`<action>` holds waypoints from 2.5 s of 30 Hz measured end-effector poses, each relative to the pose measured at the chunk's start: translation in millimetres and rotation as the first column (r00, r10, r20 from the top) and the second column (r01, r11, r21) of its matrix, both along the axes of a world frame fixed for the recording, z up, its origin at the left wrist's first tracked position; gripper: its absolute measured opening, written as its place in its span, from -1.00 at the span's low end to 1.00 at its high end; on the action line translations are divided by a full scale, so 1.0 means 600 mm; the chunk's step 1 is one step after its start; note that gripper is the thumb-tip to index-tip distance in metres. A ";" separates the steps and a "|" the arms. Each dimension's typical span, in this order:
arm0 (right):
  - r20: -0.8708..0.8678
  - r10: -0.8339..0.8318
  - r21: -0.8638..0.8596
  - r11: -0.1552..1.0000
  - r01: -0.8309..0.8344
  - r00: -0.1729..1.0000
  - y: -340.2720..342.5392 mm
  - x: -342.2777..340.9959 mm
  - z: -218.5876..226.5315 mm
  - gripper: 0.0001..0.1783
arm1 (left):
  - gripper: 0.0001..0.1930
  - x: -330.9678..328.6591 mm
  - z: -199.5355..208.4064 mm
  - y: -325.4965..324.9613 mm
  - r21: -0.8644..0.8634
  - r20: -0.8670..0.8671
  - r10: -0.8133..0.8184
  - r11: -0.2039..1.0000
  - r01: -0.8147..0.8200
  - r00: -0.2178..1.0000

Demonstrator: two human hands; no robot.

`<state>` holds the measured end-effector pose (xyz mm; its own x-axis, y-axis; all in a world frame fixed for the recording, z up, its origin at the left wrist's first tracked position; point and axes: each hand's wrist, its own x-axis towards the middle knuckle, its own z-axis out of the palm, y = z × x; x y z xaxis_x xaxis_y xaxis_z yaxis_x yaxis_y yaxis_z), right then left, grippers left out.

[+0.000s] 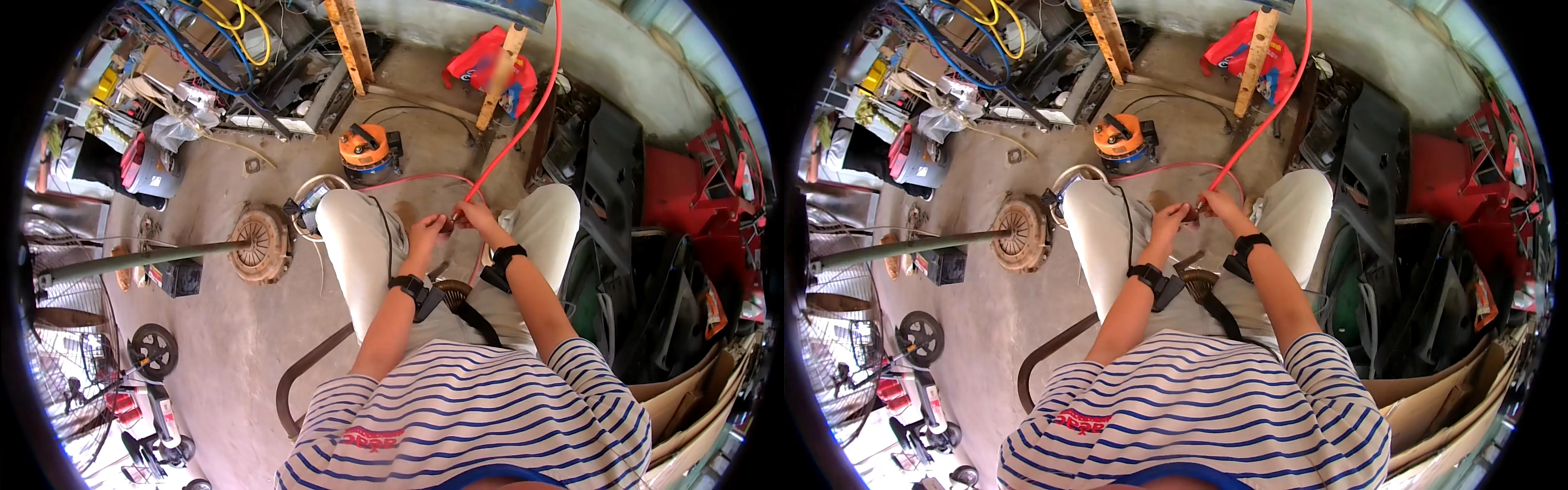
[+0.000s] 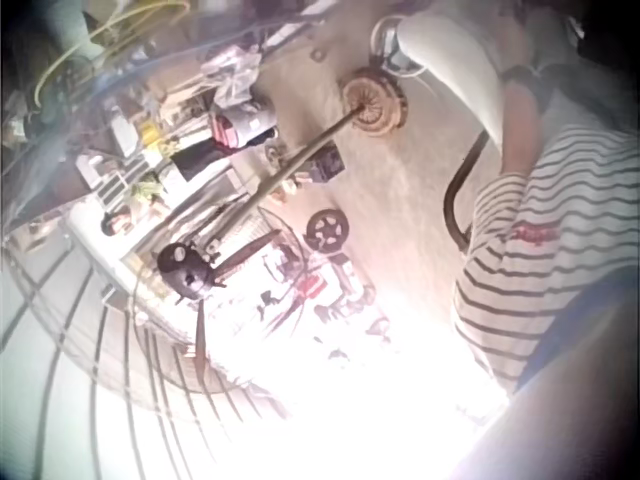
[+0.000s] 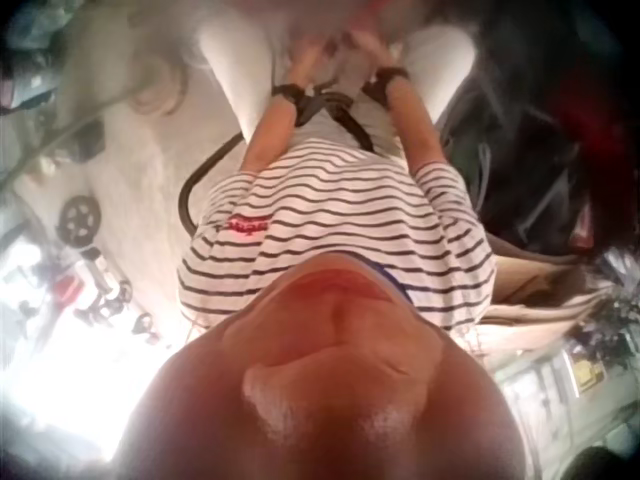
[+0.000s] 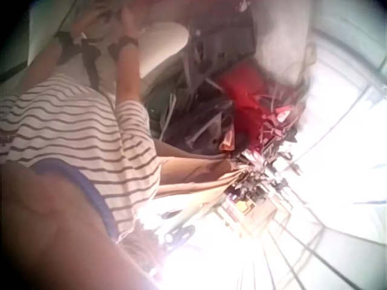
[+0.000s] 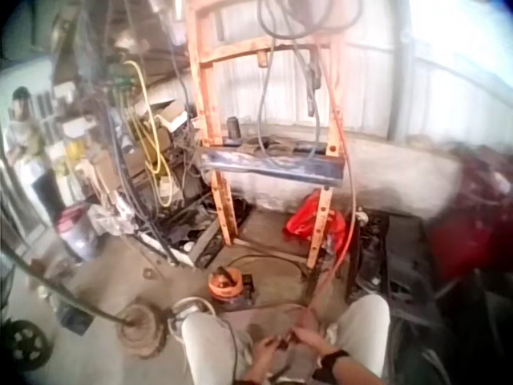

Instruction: The person wipes a small mechanical part with a cloth, sands a separate flat rectangular component, and then uses a cloth to clean the same component.

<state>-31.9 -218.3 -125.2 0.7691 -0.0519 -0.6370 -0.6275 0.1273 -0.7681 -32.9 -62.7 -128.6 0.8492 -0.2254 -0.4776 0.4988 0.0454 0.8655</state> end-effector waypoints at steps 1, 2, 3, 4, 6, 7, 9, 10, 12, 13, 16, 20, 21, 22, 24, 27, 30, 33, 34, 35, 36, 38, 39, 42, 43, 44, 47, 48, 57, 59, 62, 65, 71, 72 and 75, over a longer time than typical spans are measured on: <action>-0.021 -0.071 0.040 0.997 0.072 0.997 0.000 0.000 0.000 -0.79 | -0.75 0.002 -0.009 0.000 0.056 0.009 -0.030 0.998 0.029 1.000; -0.041 -0.133 0.081 0.987 0.136 0.990 0.006 0.002 0.007 -0.79 | -0.74 0.005 -0.020 0.007 0.115 0.022 -0.051 0.992 0.049 0.998; -0.037 -0.129 0.084 0.988 0.131 0.991 0.012 0.005 0.012 -0.79 | -0.74 0.008 -0.043 0.014 0.117 0.026 -0.047 0.992 0.044 0.999; -0.072 -0.171 0.120 0.977 0.179 0.983 0.021 0.011 0.018 -0.80 | -0.74 0.014 -0.070 0.024 0.220 0.194 -0.101 0.974 0.057 0.976; -0.118 -0.235 0.147 0.957 0.251 0.965 0.016 0.008 0.013 -0.82 | -0.74 0.016 -0.066 0.019 0.320 0.338 -0.190 0.944 0.077 0.922; -0.133 -0.256 0.136 0.952 0.274 0.957 0.008 0.000 0.006 -0.82 | -0.74 0.008 -0.046 0.009 0.129 0.045 -0.155 0.980 0.148 0.987; -0.122 -0.261 0.137 0.951 0.277 0.958 0.006 0.005 0.003 -0.82 | -0.73 0.008 -0.030 0.014 -0.065 -0.233 -0.150 0.988 0.138 0.961; -0.080 -0.352 0.130 0.924 0.360 0.932 0.002 0.006 -0.005 -0.83 | -0.72 0.007 -0.040 0.018 -0.038 -0.221 -0.169 0.986 0.165 0.960; -0.024 -0.443 0.120 0.889 0.443 0.896 -0.031 0.009 -0.036 -0.84 | -0.71 0.008 -0.038 0.016 -0.022 -0.199 -0.195 0.981 0.194 0.960; -0.025 -0.455 0.083 0.887 0.455 0.890 -0.060 0.005 -0.063 -0.84 | -0.71 0.006 -0.028 0.007 -0.016 -0.225 -0.193 0.981 0.195 0.955; -0.077 -0.299 0.055 0.951 0.304 0.951 -0.060 -0.012 -0.085 -0.84 | -0.72 0.002 -0.006 -0.002 -0.058 -0.216 -0.175 0.984 0.167 0.961; -0.103 0.001 0.208 0.978 0.020 0.995 0.063 -0.040 0.059 -0.76 | -0.76 0.013 -0.007 0.002 -0.151 -0.112 -0.153 0.979 0.135 0.982; -0.089 0.081 0.198 0.978 -0.062 0.993 0.065 -0.048 0.049 -0.77 | -0.76 0.012 -0.013 -0.004 -0.161 -0.116 -0.160 0.977 0.141 0.980; -0.077 0.162 0.188 0.971 -0.145 0.984 0.067 -0.056 0.039 -0.78 | -0.77 0.011 -0.018 -0.010 -0.137 -0.018 -0.181 0.975 0.177 0.983; -0.143 0.395 0.055 0.919 -0.392 0.907 0.077 -0.064 0.031 -0.77 | -0.78 0.013 -0.026 -0.017 -0.112 0.088 -0.205 0.970 0.214 0.975; -0.237 0.613 0.029 0.780 -0.625 0.754 0.089 -0.076 0.017 -0.72 | -0.77 0.005 -0.038 -0.013 0.366 0.474 -0.549 0.834 0.413 0.689; -0.215 0.593 0.137 0.805 -0.578 0.776 0.085 -0.082 -0.002 -0.69 | -0.82 -0.006 -0.008 -0.014 0.437 0.409 -0.609 0.784 0.440 0.679; -0.275 0.603 0.072 0.790 -0.609 0.749 0.065 -0.074 -0.046 -0.71 | -0.84 -0.001 -0.025 -0.019 0.459 0.420 -0.612 0.780 0.424 0.670; -0.169 0.726 -0.022 0.673 -0.739 0.666 0.044 -0.070 -0.087 -0.71 | -0.84 -0.007 -0.038 -0.028 0.461 0.448 -0.613 0.782 0.420 0.651; -0.065 0.844 -0.127 0.523 -0.843 0.533 0.049 -0.057 -0.086 -0.69 | -0.84 -0.006 -0.044 -0.022 0.464 0.441 -0.611 0.782 0.416 0.657; -0.061 0.848 -0.121 0.516 -0.848 0.526 0.052 -0.052 -0.083 -0.69 | -0.84 -0.004 -0.050 -0.017 0.492 0.436 -0.610 0.777 0.393 0.661; -0.232 0.928 -0.335 0.206 -0.919 0.293 0.062 -0.043 -0.071 -0.65 | -0.84 -0.003 -0.056 -0.003 0.528 0.424 -0.610 0.767 0.364 0.670; -0.366 0.850 -0.201 0.326 -0.924 0.379 0.040 -0.048 -0.099 -0.66 | -0.83 -0.006 -0.049 -0.009 0.499 0.389 -0.609 0.770 0.398 0.691; -0.350 0.833 -0.406 0.278 -0.871 0.429 -0.003 -0.048 -0.185 -0.70 | -0.83 -0.007 -0.043 -0.030 0.447 0.389 -0.584 0.796 0.408 0.712; -0.168 0.746 -0.593 0.446 -0.670 0.645 -0.019 -0.040 -0.193 -0.72 | -0.83 -0.009 -0.046 -0.032 0.426 0.418 -0.547 0.823 0.376 0.725; -0.163 0.750 -0.579 0.453 -0.678 0.641 -0.009 -0.036 -0.181 -0.72 | -0.83 -0.010 -0.037 -0.025 0.434 0.402 -0.552 0.817 0.378 0.731; -0.365 -0.172 0.068 0.975 0.210 0.915 0.002 -0.023 -0.115 -0.72 | -0.83 -0.003 0.010 -0.016 0.354 0.245 -0.453 0.865 0.356 0.857; -0.264 -0.356 0.258 0.870 0.421 0.897 -0.007 -0.021 -0.110 -0.71 | -0.83 -0.004 0.001 -0.020 0.399 0.361 -0.420 0.877 0.269 0.833; -0.169 -0.249 0.511 0.805 0.301 0.954 0.034 -0.019 -0.042 -0.55 | -0.83 -0.001 -0.010 -0.014 0.574 0.509 -0.451 0.813 0.101 0.733; -0.194 -0.189 0.472 0.842 0.261 0.963 0.038 -0.024 -0.057 -0.57 | -0.83 -0.004 -0.006 -0.011 0.497 0.552 -0.399 0.863 0.096 0.732; -0.104 -0.011 0.110 0.994 0.023 0.994 0.035 -0.023 -0.076 -0.60 | -0.82 0.001 -0.007 -0.017 0.430 0.491 -0.375 0.889 0.156 0.786; -0.072 0.028 0.209 0.978 -0.012 0.997 0.045 -0.025 -0.074 -0.70 | -0.79 0.010 -0.004 -0.008 0.406 0.491 -0.326 0.906 0.119 0.808; 0.281 0.351 -0.289 0.919 -0.270 0.893 0.025 -0.036 -0.148 -0.68 | -0.74 0.004 0.015 -0.020 0.133 0.330 -0.158 0.984 0.120 0.930; 0.272 0.446 -0.487 0.828 -0.278 0.853 0.024 -0.029 -0.137 -0.70 | -0.74 0.010 0.000 -0.019 0.138 0.333 -0.164 0.983 0.124 0.929; 0.044 0.389 -0.756 0.615 -0.224 0.920 0.020 -0.040 -0.072 -0.73 | -0.75 0.016 -0.019 -0.011 0.079 0.245 -0.146 0.988 0.130 0.958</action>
